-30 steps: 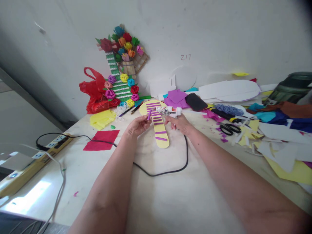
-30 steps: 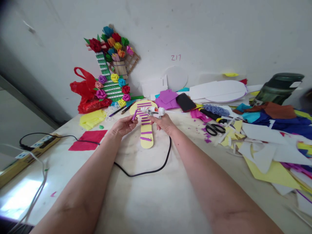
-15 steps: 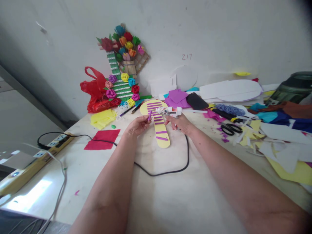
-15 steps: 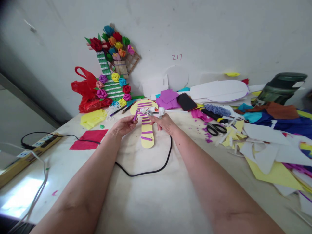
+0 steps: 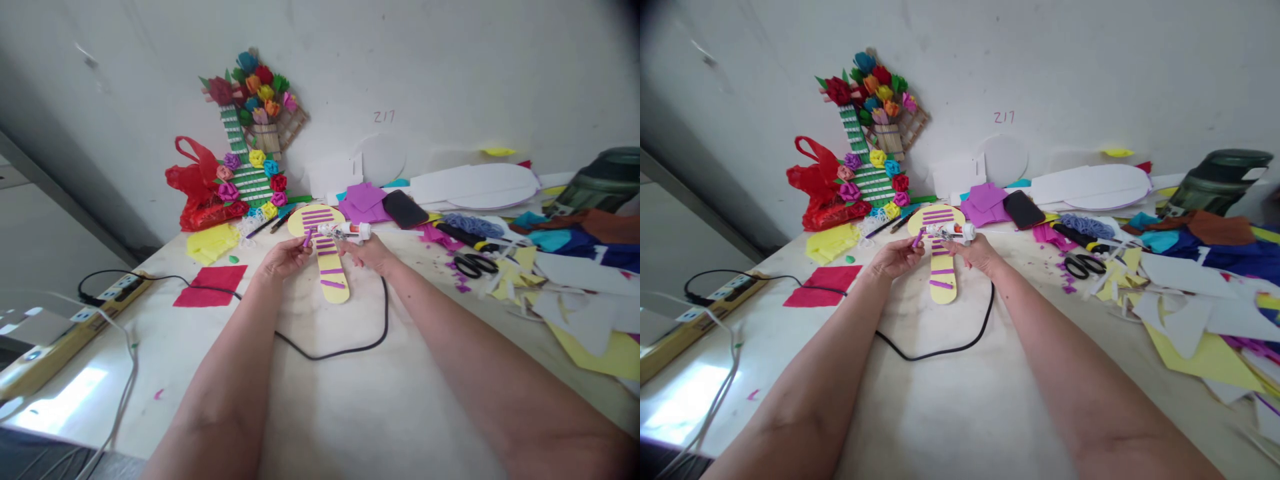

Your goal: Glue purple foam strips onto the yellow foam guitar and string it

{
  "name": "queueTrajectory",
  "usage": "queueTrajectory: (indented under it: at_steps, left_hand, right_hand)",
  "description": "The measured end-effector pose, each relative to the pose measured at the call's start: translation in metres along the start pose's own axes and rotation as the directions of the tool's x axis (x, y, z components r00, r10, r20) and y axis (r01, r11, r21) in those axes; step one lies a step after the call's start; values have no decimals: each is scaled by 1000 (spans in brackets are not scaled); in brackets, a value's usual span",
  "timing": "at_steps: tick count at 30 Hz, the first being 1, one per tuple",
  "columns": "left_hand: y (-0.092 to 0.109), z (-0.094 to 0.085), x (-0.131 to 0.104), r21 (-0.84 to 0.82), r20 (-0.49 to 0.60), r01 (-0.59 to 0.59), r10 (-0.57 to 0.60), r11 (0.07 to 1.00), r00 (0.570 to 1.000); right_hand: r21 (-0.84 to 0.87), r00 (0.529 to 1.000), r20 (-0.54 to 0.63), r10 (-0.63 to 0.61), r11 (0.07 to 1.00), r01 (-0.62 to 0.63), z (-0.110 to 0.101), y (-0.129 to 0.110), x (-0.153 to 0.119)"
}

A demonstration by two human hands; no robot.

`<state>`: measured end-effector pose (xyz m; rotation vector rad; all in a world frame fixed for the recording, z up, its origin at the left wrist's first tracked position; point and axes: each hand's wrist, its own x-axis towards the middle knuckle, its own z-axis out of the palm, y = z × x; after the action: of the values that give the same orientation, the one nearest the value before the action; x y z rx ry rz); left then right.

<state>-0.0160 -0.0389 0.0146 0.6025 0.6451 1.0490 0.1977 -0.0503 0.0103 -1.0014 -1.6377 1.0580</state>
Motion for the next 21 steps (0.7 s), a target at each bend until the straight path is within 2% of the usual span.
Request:
queueTrajectory:
  at_steps: [5,9,15,21]
  left_hand:
    - [1,-4,1,-39,7,22,-22,999,1000]
    - [2,-7,3,-12,-11,10,-10,1000,1000]
    - [1,-10,5,59,-44,-19,21,998,999]
    - [0,-11,6,106,-57,-40,46,994,997]
  right_hand:
    - [-116,997,-64,32,992,-40,0,-1,-1]
    - [-76,994,-108,18,997,-26,-3,4,2]
    - [2,1000,0,-17,1000,17,-4,7,3]
    - [3,1000,16,0,1000,0,-4,5,1]
